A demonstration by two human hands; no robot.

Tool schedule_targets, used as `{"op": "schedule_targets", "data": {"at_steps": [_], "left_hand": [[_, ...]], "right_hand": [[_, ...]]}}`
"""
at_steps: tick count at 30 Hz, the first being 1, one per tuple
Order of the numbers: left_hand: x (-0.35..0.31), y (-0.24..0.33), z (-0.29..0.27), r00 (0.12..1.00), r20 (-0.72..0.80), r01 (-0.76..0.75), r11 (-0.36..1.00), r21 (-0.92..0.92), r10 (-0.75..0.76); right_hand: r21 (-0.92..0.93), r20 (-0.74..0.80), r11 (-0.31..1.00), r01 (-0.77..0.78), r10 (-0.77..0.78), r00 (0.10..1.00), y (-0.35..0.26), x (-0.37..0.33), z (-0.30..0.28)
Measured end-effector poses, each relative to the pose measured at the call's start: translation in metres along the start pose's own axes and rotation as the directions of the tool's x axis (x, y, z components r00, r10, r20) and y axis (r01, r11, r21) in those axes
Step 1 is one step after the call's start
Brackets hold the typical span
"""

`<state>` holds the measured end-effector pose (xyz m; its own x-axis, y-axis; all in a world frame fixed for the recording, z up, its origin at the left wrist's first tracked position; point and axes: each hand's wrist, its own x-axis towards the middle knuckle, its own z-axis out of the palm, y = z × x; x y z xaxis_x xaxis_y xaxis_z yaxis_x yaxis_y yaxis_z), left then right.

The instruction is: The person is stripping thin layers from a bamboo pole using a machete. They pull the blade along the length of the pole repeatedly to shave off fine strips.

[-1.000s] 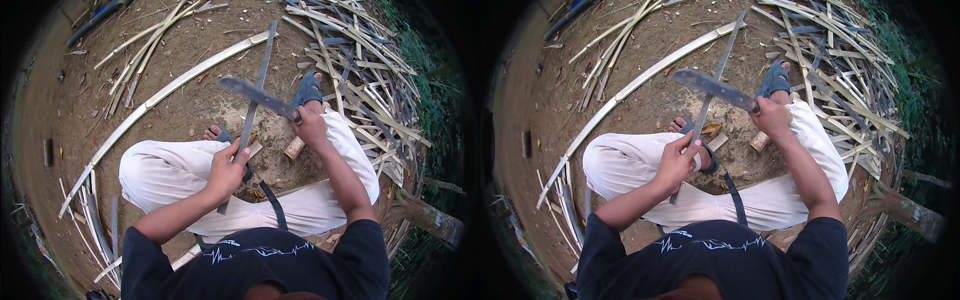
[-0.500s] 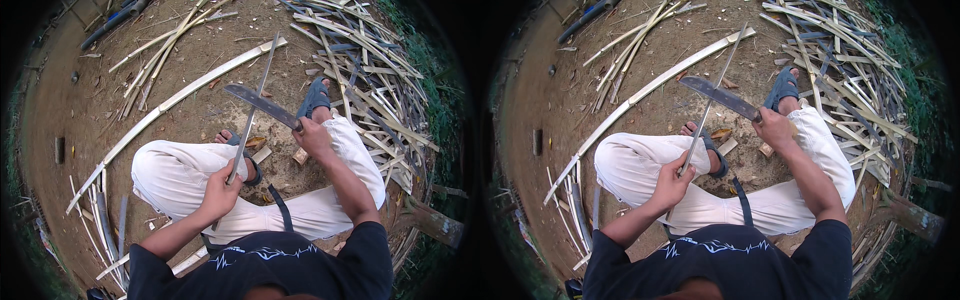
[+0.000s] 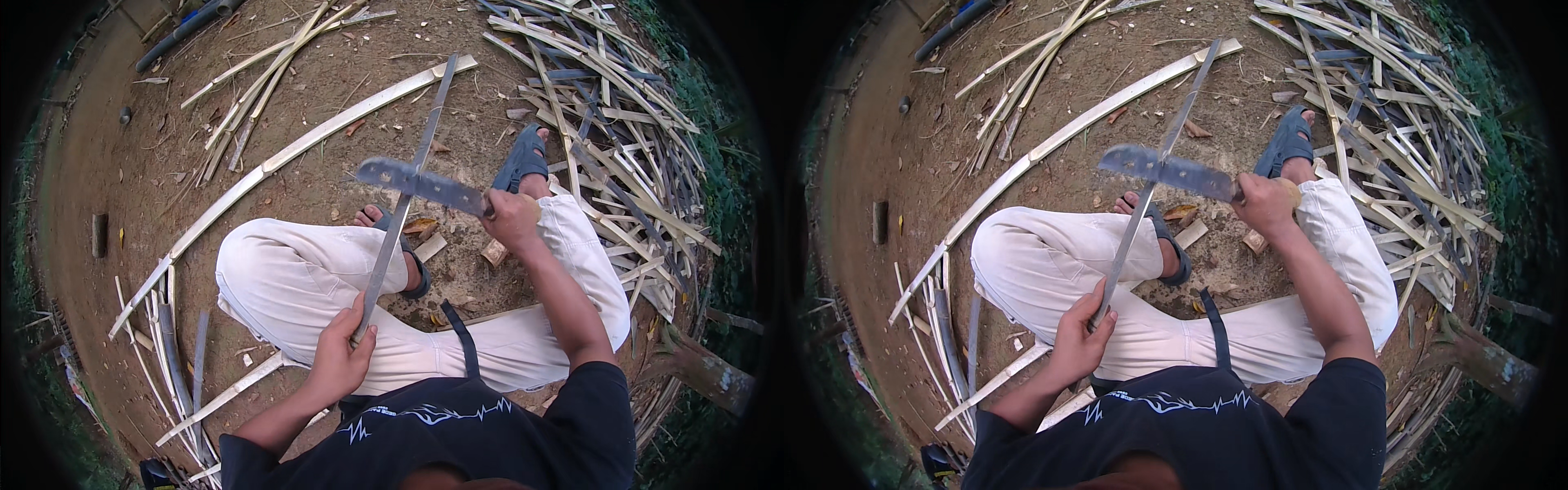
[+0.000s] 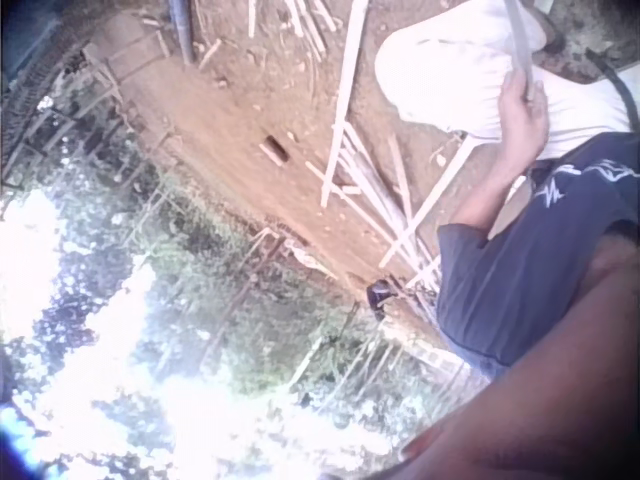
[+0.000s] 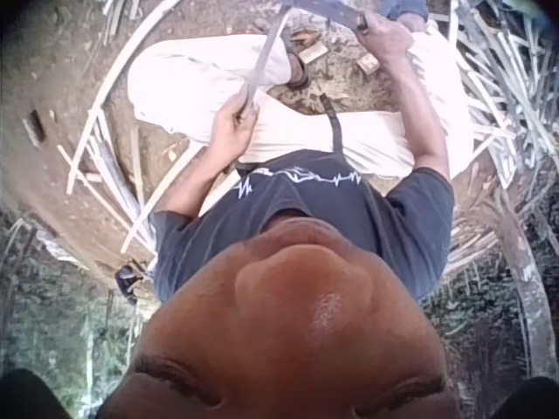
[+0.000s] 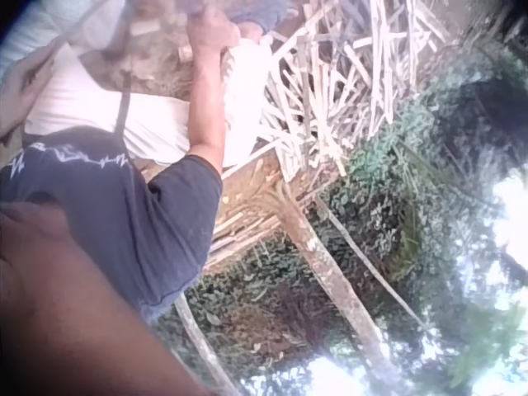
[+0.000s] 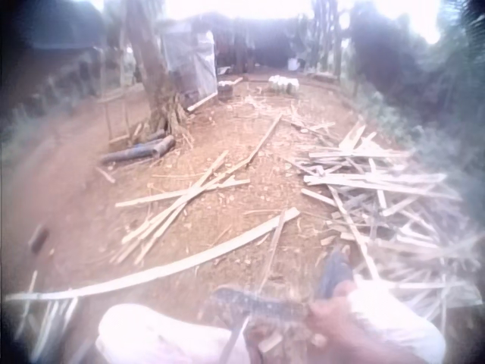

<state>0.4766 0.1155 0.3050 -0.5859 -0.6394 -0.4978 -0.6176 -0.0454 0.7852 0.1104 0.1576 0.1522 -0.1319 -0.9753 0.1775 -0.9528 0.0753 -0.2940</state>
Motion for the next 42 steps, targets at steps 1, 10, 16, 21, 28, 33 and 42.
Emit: {"op": "schedule_targets", "data": {"at_steps": [1,10,16,21,28,33,42], "left_hand": [[-0.006,0.001,-0.005,1.0,-0.008,-0.015,1.0,0.008,0.015],[-0.029,-0.004,-0.002,0.998,-0.061,-0.018,0.998,-0.065,0.014],[-0.047,-0.012,-0.007,0.998,-0.066,-0.027,0.999,-0.021,0.026],[-0.066,-0.019,-0.013,0.997,-0.066,0.033,0.999,-0.009,-0.034],[-0.08,-0.018,-0.014,0.994,-0.038,0.104,0.992,0.067,-0.102],[-0.081,-0.018,-0.013,0.996,-0.089,0.031,0.998,0.05,-0.027],[-0.079,-0.014,-0.016,0.995,-0.071,0.074,0.996,0.05,-0.071]], "right_hand": [[-0.039,0.078,0.971,-0.235,0.237,0.968,0.007,0.002,0.0],[0.016,0.011,0.999,0.044,-0.044,0.999,-0.021,-0.002,-0.002],[-0.046,0.085,0.963,-0.266,0.269,0.959,0.012,-0.001,0.017],[0.041,0.082,0.998,0.052,-0.055,0.995,-0.021,0.003,0.009],[-0.017,0.143,0.933,-0.359,0.358,0.923,0.006,-0.009,0.05],[0.022,0.112,0.999,-0.049,0.047,0.993,0.007,-0.015,0.051],[0.036,0.12,0.951,-0.308,0.302,0.946,0.008,0.0,0.064]]}}
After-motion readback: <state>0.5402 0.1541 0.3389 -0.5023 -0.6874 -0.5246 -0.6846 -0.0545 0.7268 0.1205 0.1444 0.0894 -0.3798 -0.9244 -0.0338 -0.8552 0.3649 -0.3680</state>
